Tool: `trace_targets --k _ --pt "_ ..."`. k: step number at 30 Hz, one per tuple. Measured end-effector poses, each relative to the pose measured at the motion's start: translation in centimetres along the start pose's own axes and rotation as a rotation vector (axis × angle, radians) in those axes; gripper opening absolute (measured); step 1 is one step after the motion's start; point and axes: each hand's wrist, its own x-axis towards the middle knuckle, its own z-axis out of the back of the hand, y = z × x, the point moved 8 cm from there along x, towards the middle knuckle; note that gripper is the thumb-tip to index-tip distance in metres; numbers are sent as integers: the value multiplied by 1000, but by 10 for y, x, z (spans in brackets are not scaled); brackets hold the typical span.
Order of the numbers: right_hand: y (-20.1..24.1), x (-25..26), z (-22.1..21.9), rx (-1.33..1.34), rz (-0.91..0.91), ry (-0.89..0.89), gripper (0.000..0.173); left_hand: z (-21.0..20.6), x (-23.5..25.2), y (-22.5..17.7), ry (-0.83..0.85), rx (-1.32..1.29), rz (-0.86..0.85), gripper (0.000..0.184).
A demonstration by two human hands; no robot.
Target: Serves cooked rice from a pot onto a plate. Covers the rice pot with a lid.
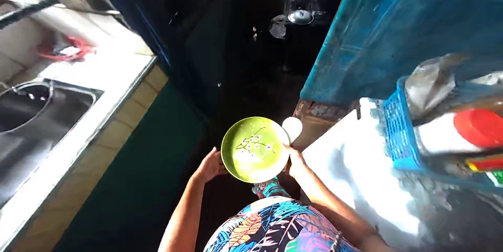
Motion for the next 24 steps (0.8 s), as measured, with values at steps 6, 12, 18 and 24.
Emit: trace_targets --k 6,12,18,24 --pt "110 128 -98 26 -45 122 35 -11 144 -156 35 -419 -359 69" --pt "203 234 -176 -40 -67 173 30 32 252 -245 -40 -387 -168 96" --pt "287 338 -245 -50 -42 165 32 57 374 -335 -57 -256 -169 37" --pt "352 450 -243 -55 132 -2 45 78 510 -438 -141 -101 -135 27"
